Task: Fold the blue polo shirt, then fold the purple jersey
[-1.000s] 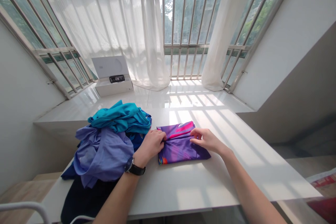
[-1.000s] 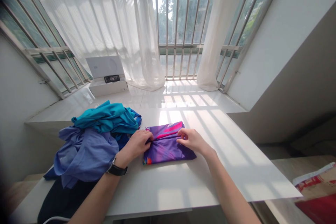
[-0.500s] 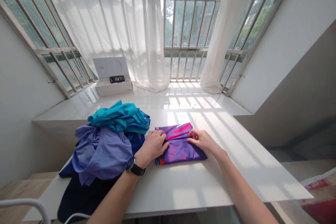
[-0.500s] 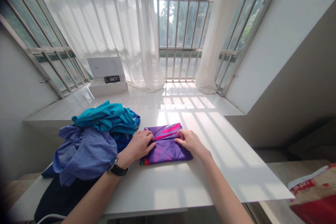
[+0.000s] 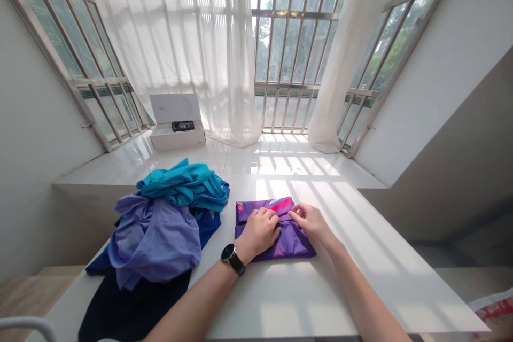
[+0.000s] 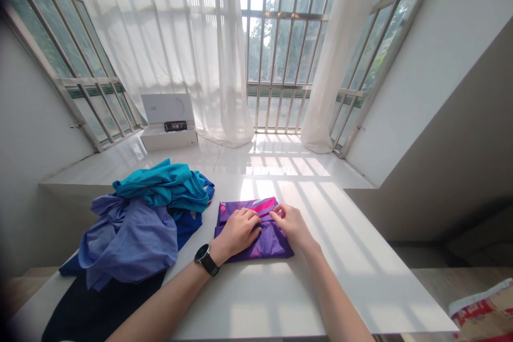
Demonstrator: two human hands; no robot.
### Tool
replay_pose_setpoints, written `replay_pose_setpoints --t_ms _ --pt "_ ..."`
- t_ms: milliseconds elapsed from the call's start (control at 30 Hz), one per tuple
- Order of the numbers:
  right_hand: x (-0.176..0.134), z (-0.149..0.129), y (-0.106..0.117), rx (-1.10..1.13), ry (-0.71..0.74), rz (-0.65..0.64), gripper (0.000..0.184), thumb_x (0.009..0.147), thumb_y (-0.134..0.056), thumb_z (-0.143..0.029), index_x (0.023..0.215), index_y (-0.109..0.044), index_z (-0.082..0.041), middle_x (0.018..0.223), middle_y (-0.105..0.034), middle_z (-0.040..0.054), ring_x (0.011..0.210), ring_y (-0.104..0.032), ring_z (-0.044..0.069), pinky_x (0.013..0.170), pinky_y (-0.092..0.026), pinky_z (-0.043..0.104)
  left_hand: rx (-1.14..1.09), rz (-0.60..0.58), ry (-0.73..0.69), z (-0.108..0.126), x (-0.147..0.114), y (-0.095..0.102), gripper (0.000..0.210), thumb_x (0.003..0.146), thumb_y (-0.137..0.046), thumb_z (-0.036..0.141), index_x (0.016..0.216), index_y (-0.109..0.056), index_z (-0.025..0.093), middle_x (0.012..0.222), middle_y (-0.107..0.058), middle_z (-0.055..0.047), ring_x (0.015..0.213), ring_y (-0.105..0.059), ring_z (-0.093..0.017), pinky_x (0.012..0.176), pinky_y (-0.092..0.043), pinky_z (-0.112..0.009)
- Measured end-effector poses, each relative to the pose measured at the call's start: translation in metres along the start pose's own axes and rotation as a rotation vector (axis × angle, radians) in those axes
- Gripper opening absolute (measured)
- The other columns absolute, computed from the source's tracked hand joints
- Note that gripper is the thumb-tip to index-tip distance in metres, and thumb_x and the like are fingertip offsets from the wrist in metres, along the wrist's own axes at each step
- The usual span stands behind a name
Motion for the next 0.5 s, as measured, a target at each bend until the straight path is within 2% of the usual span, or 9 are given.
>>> replay_pose_setpoints --t_ms 100,233,333,400,500 --pt "0.003 0.006 -0.001 0.023 -0.080 0.085 0.035 0.083 -0.058 -0.051 0.086 -0.071 -0.019 0.060 -0.066 0.0024 0.061 -0.067 0.024 0.062 -0.047 0.033 -0.023 0.027 0.004 -0.002 -0.003 -0.002 0.017 0.100 -0.055 0.030 0.104 -0.068 0.018 0.115 -0.070 -0.011 0.109 -0.062 -0.029 0.091 -0.050 -0.042" --pt "0.008 0.008 -0.009 0.124 -0.087 0.053 0.042 0.079 -0.061 -0.056 0.092 -0.072 -0.017 0.058 -0.067 0.0028 0.059 -0.067 0.024 0.060 -0.046 0.034 -0.025 0.040 0.007 -0.002 -0.004 -0.004 0.018 0.099 -0.057 0.031 0.105 -0.069 0.018 0.114 -0.070 -0.011 0.109 -0.062 -0.029 0.090 -0.050 -0.044" --pt "0.010 0.005 -0.013 0.211 -0.076 0.039 0.047 0.076 -0.064 -0.057 0.096 -0.072 -0.015 0.054 -0.062 0.0008 0.054 -0.061 0.021 0.056 -0.043 0.032 -0.030 0.064 0.016 -0.003 -0.004 -0.005 0.017 0.098 -0.058 0.030 0.105 -0.069 0.019 0.115 -0.070 -0.010 0.110 -0.062 -0.029 0.091 -0.050 -0.043" --pt "0.010 0.002 -0.018 0.274 -0.068 -0.026 0.049 0.076 -0.066 -0.057 0.099 -0.072 -0.014 0.052 -0.060 -0.0011 0.050 -0.056 0.019 0.052 -0.040 0.030 -0.046 0.086 0.020 -0.004 -0.004 -0.006 0.016 0.098 -0.059 0.030 0.105 -0.069 0.019 0.114 -0.071 -0.010 0.110 -0.061 -0.029 0.092 -0.050 -0.043" --pt "0.010 0.003 -0.024 0.327 -0.089 -0.068 0.046 0.075 -0.069 -0.057 0.094 -0.072 -0.015 0.050 -0.057 -0.0026 0.048 -0.052 0.016 0.050 -0.038 0.028 -0.092 0.125 0.032 -0.007 -0.005 -0.008 0.015 0.096 -0.062 0.030 0.102 -0.071 0.020 0.111 -0.070 -0.009 0.110 -0.060 -0.028 0.093 -0.051 -0.043"
Point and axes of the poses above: each hand's wrist, its own x-axis towards the middle knuckle, its own y-axis out of the back of the hand, z = x × y, the point moved 5 cm from there along x, towards the middle knuckle
